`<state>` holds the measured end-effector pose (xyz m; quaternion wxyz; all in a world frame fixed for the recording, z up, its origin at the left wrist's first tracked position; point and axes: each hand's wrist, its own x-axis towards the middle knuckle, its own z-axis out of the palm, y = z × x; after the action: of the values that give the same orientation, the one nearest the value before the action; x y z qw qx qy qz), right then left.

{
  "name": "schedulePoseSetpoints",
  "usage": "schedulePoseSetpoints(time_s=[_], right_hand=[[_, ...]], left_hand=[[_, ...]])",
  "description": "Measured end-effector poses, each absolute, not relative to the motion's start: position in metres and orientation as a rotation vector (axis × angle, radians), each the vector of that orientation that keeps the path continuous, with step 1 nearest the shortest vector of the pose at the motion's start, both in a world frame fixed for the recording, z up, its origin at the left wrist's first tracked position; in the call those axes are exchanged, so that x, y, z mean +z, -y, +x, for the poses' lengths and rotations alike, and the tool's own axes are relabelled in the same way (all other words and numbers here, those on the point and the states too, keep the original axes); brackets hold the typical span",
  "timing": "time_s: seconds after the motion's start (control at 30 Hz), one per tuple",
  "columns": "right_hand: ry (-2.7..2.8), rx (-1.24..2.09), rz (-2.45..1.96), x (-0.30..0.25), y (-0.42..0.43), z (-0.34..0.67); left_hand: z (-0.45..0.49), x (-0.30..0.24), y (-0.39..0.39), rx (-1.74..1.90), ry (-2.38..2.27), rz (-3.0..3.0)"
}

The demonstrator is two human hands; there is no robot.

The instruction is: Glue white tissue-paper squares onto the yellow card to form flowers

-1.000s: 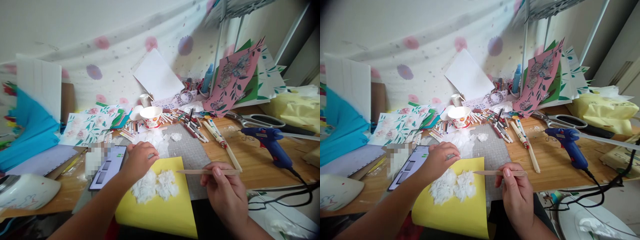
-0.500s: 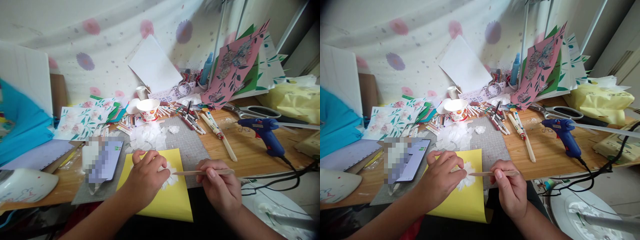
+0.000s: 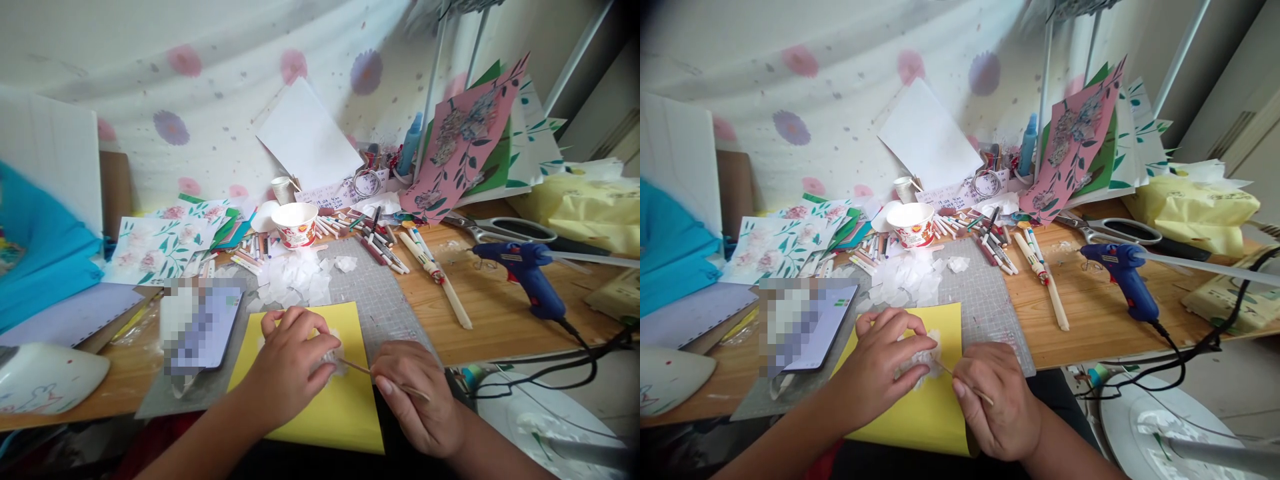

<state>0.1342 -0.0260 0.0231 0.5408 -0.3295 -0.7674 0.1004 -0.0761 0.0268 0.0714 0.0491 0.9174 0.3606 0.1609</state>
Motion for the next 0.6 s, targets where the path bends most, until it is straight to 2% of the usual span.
schedulePoseSetpoints(time_s=[0.1, 0.3, 0.6], right_hand=[[1.741, 0.291, -0.761, 0.017, 0.028, 0.134], [1.126, 0.616, -0.823, -0.007, 0.032, 0.129], [1.274, 0.556, -0.859, -0.005, 0.033, 0.131]], left_hand=[[-0.076, 0.067, -0.025, 0.528, -1.069, 2.820], [-0.080, 0.062, -0.019, 0.588, -1.022, 2.891], [-0.083, 0.063, -0.018, 0.656, -1.012, 2.890]])
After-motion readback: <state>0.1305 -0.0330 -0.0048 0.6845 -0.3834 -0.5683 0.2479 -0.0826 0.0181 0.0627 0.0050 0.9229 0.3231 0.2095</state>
